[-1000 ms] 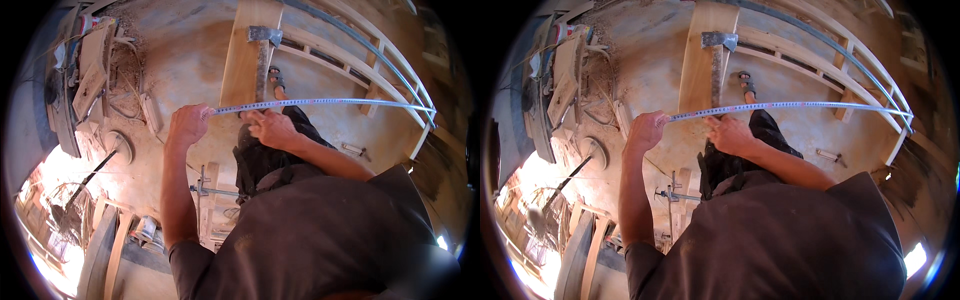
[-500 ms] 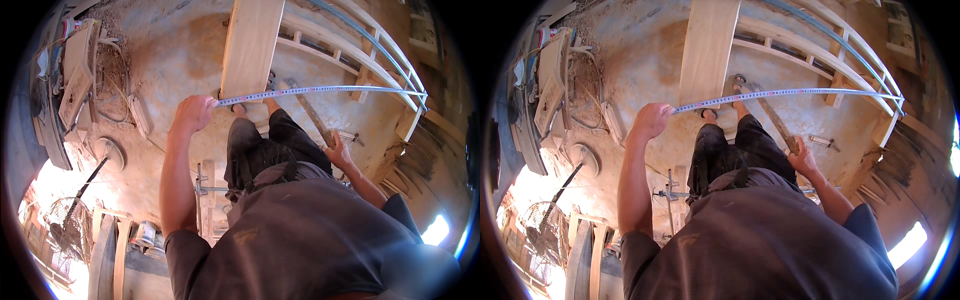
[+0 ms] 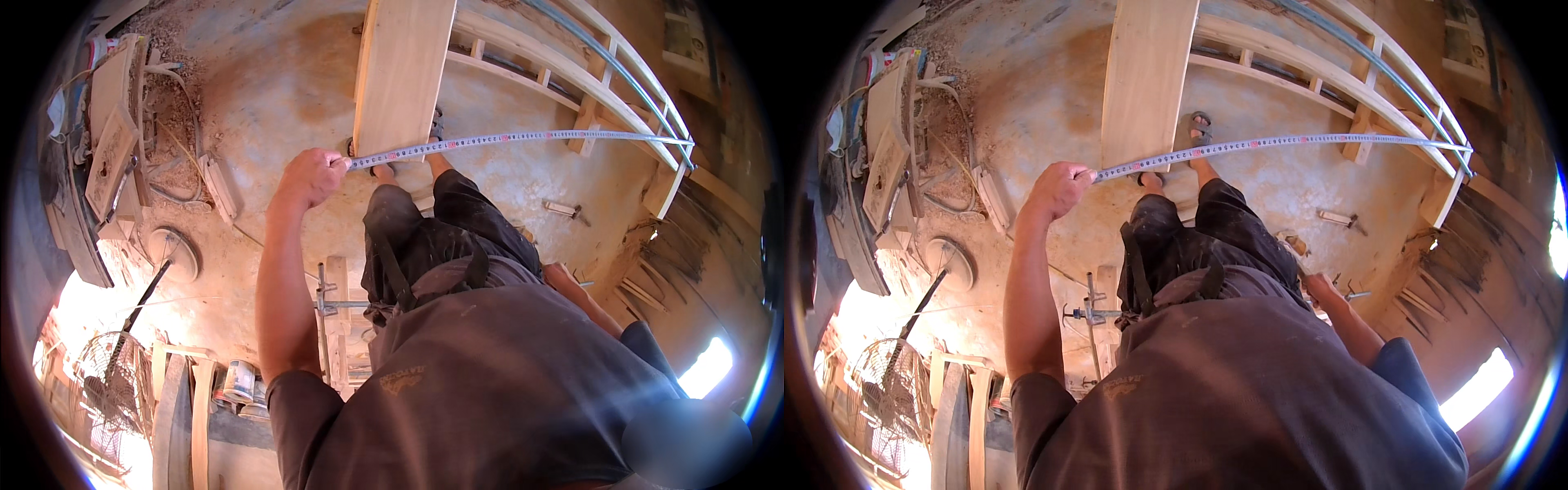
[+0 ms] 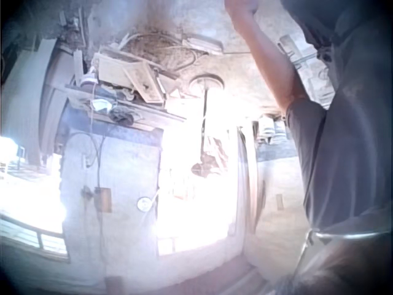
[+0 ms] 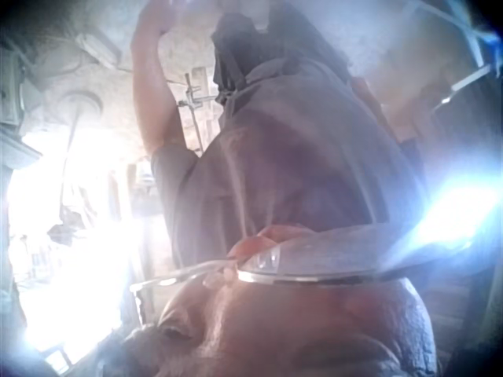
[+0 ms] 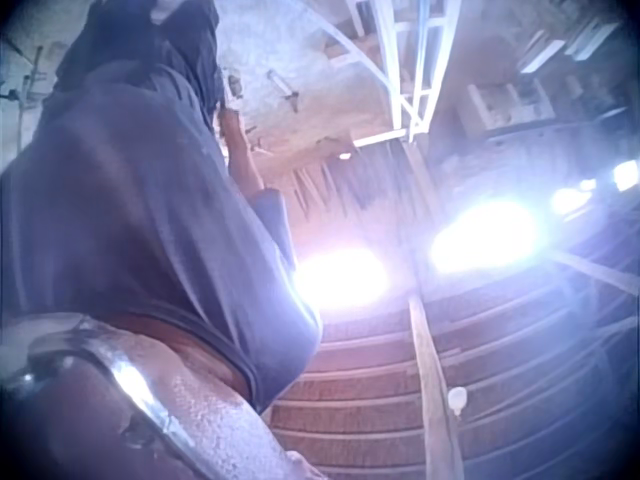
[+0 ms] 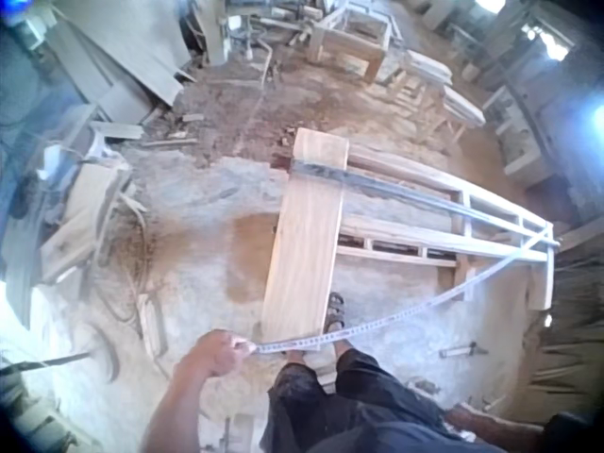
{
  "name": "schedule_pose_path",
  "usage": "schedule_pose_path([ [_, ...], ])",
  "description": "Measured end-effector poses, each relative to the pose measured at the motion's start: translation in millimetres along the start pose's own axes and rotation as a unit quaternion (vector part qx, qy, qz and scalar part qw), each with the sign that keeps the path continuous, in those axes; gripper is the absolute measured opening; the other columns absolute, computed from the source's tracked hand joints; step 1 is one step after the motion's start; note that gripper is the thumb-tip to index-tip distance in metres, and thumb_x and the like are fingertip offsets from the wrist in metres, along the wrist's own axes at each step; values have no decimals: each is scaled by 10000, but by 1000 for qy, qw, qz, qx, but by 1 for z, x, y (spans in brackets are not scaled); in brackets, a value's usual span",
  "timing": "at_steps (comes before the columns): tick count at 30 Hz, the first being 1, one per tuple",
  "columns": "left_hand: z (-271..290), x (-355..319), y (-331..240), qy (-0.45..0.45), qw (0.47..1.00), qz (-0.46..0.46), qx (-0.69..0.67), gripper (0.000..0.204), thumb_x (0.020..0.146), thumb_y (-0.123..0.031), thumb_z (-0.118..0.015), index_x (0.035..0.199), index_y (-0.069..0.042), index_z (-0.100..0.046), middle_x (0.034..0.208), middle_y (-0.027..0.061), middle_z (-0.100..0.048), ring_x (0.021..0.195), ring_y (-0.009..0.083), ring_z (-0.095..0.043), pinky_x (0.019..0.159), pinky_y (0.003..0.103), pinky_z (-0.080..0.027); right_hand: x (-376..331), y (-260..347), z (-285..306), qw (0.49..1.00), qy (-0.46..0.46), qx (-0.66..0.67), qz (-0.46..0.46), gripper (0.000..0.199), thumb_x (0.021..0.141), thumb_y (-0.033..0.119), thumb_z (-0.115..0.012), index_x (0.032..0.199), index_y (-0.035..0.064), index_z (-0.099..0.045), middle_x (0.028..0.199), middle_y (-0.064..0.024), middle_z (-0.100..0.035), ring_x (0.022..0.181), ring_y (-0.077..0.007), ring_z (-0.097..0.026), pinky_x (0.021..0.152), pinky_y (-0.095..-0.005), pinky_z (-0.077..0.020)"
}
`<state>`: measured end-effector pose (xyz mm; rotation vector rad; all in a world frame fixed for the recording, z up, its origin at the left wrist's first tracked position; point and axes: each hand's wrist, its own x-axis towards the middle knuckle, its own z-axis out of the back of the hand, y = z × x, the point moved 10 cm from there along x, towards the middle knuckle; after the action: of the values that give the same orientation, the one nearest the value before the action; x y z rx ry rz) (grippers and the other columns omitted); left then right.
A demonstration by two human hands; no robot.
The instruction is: The person assembles wooden furniture components by measuring the wood with a tape measure and striking it with a hammer to secure joints.
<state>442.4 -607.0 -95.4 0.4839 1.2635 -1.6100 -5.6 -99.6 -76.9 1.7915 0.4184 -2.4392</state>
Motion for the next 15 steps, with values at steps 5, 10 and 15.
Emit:
schedule_pose_path([
  [5, -5, 7, 8, 17, 999, 1, -51, 351, 919, -359, -565, 892, -38, -704, 686, 184, -588, 652, 316, -552, 644, 426, -445, -14, 57, 1, 998, -35, -45, -25, 243, 831, 261, -594, 755, 31, -582, 610, -98, -498, 491, -222, -524, 416, -424, -376],
  [10, -8, 13, 16, 28, 994, -23, -108, 386, 923, -332, -581, 745, 2, -654, 530, 50, -542, 516, 140, -494, 527, 336, -395, -52, 150, 1, 975, -105, -135, 146, 272, 911, 242, -507, 950, -18, -575, 828, -256, -648, 718, -359, -647, 650, -467, -480],
  [15, -10, 17, 11, 64, 988, -35, -135, 399, 908, -339, -591, 681, -12, -616, 532, 48, -551, 511, 150, -488, 524, 331, -395, -21, 144, 2, 960, -115, -192, 169, 396, 857, 235, -533, 1145, -37, -542, 1083, -321, -637, 1052, -460, -606, 888, -502, -455],
])
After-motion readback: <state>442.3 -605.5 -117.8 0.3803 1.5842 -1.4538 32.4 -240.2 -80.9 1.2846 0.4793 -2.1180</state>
